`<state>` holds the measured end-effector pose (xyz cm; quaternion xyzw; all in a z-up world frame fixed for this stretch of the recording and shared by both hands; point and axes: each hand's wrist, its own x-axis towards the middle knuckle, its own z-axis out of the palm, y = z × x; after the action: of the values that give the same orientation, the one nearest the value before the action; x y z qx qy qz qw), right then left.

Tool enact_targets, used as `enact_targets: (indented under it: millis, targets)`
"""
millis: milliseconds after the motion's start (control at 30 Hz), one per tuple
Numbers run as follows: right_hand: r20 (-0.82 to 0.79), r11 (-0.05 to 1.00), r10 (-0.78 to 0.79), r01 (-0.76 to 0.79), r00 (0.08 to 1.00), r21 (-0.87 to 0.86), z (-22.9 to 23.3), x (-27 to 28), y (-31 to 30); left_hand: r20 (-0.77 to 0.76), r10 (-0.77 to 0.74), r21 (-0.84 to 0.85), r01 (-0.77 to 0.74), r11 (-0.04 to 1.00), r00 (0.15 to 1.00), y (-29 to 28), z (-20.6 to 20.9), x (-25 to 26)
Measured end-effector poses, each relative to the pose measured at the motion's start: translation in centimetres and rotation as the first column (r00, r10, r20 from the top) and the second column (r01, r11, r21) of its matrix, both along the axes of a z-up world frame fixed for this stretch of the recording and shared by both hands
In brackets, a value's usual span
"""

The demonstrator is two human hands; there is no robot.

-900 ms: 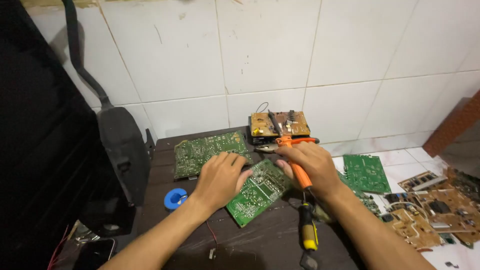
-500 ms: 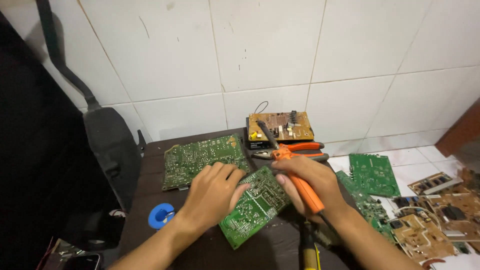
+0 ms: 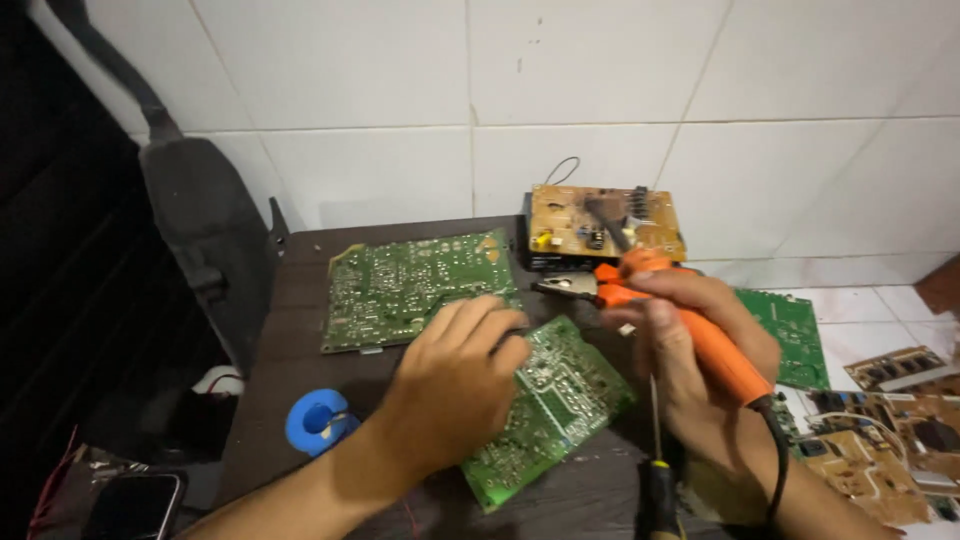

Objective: Soldering electronic components onto a circuit board using a soldering iron and solder wire at a repair bench.

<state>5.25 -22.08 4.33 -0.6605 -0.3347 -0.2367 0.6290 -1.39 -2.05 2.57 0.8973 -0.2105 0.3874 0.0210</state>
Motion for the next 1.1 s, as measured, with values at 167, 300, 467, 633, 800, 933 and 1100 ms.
enact_targets:
  millis: [167, 300, 467, 633, 800, 933, 1100]
  targets:
    - [-0.163, 0.997, -0.071, 0.073, 0.984, 0.007, -2.3, 0.0, 0.6, 0.006, -0.114, -0.086, 0.114, 0.99, 0.994, 0.3, -0.2, -0.3]
    - [-0.05, 0.99, -0.127, 0.123, 0.991, -0.061, -2.2, -0.8, -0.2, -0.054, -0.078, -0.053, 0.075, 0.996, 0.996, 0.1, 0.0, -0.2]
    - [0.056, 0.971, -0.213, 0.218, 0.975, -0.102, -1.3, -1.8, -0.5, -0.099, 0.022, 0.048, -0.017, 0.999, 0.995, -0.3, 0.4, 0.1]
    - [0.03, 0.949, -0.264, 0.265, 0.964, -0.17, -0.3, -3.3, -0.6, -0.126, 0.021, 0.074, -0.011, 0.997, 0.992, -0.6, 0.6, 0.0]
    - [-0.056, 0.95, -0.259, 0.243, 0.964, -0.198, 0.1, -3.9, -0.3, -0.113, 0.02, 0.062, -0.013, 0.998, 0.993, -0.6, -0.1, 0.1]
    - [-0.009, 0.94, -0.264, 0.255, 0.965, -0.228, -0.3, -3.8, -0.5, -0.105, 0.008, 0.07, -0.001, 0.998, 0.994, -0.5, -0.4, -0.1]
    - [-0.016, 0.936, -0.287, 0.277, 0.958, -0.219, -0.5, -3.8, -0.5, -0.073, -0.111, -0.01, 0.11, 0.994, 0.991, -0.6, -0.1, -0.3]
